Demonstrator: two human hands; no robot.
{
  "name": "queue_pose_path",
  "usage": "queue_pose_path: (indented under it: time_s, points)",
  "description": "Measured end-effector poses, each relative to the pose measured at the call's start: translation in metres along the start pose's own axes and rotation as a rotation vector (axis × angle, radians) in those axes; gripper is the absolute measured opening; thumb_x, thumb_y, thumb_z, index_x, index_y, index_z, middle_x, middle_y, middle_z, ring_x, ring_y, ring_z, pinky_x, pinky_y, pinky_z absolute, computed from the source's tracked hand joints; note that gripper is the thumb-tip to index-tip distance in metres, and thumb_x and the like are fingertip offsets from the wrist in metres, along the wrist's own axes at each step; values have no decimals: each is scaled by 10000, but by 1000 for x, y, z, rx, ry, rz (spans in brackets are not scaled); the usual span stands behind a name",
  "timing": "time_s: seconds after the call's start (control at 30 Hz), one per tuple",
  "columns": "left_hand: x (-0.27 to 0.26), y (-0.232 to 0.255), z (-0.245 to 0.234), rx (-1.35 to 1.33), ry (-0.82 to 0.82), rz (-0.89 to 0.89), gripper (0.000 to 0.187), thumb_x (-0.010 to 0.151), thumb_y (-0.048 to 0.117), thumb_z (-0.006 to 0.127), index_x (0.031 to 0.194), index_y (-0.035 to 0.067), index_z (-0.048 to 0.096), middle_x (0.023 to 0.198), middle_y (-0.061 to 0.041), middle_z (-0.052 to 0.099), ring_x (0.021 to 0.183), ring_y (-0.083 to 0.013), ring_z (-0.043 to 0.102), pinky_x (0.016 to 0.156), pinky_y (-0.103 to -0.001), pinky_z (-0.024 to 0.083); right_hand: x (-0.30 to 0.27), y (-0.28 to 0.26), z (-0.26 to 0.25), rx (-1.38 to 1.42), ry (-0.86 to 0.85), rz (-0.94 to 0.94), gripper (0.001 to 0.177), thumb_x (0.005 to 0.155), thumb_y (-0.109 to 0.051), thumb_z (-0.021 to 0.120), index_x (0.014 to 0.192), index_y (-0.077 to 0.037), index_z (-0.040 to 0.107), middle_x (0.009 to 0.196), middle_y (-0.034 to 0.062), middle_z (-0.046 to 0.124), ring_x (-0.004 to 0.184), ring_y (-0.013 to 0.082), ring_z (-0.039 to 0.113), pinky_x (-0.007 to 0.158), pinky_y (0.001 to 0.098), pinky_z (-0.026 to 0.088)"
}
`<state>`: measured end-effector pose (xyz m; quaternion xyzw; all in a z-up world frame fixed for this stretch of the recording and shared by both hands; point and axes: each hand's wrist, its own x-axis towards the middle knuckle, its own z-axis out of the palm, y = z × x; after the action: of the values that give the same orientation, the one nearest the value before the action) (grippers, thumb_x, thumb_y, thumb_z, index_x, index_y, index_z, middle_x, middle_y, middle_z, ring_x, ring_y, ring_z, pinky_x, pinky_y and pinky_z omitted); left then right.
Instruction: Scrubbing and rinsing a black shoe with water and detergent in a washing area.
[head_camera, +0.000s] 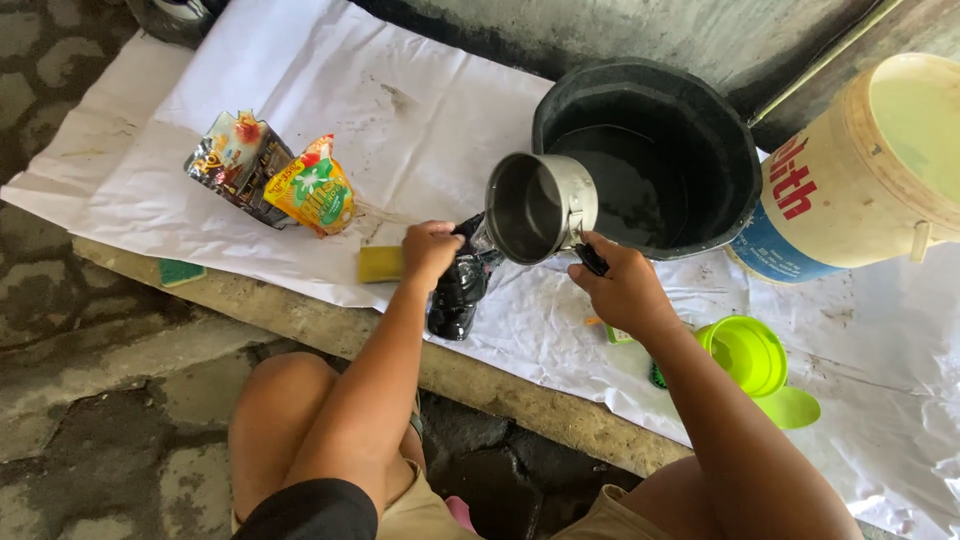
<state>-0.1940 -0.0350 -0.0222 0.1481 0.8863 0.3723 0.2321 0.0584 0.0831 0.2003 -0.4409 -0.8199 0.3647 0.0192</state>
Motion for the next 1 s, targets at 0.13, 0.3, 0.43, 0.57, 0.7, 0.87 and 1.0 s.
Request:
queue_pose_path:
  time_s: [0.13, 0.3, 0.43, 0.57, 0.7, 0.87, 1.0]
  points:
    - [-24, 17, -22, -381, -59, -240, 405, 642, 312, 793, 1027, 184, 810, 1198, -174, 719, 1212, -385, 638, 1041, -461, 498, -4, -3, 0, -10, -38, -66, 574, 884, -309, 784, 1421, -166, 641, 1241, 177, 714, 1223, 380, 640, 1050, 458, 505]
    - [-69, 54, -52, -72, -433, -52, 713, 545, 313, 919, 1198, 80, 752, 1284, -276, 677, 1277, -456, 597, 1088, -494, 487, -8, -10, -4, 43, -71, -127, 551, 909, -209, 747, 1434, -101, 618, 1327, 229, 667, 1270, 418, 603, 1081, 461, 487]
    - [-63, 30, -9, 61, -98, 151, 821, 498, 435, 931, 1159, 27, 665, 1126, -235, 706, 1127, -423, 674, 982, -519, 566, 0, -2, 3, 12, -26, -262, 564, 906, -188, 755, 1436, -62, 608, 1330, 239, 661, 1274, 416, 590, 1061, 487, 502]
    - [-99, 46, -7, -155, 82, 173, 823, 534, 358, 966, 1120, -40, 548, 1067, -264, 626, 1099, -496, 647, 963, -559, 556, 23, 34, 25, -129, 170, -479, 555, 915, -246, 756, 1434, -98, 626, 1089, 188, 741, 976, 377, 731, 780, 461, 613]
    - [-77, 38, 7, -160, 23, -41, 885, 601, 414, 929, 1271, 125, 429, 1175, -172, 682, 1145, -401, 675, 1012, -512, 547, 20, 31, 31, -449, 419, -698, 573, 904, -254, 726, 1449, -139, 591, 939, 117, 663, 774, 332, 719, 607, 448, 599]
    - [-79, 70, -26, -476, 148, -303, 795, 574, 512, 915, 1219, 136, 640, 1144, -115, 746, 1142, -301, 698, 959, -426, 568, 26, 32, 28, -622, 671, -756, 479, 977, -189, 581, 1456, -191, 591, 931, 86, 578, 698, 296, 680, 525, 425, 562]
    - [-84, 86, -55, -908, 176, -498, 732, 604, 362, 912, 1215, 37, 675, 1066, -177, 734, 993, -323, 743, 759, -484, 597, 67, 66, 23, -500, 732, -706, 529, 914, -300, 704, 1414, -161, 605, 933, 75, 582, 776, 301, 689, 584, 445, 563]
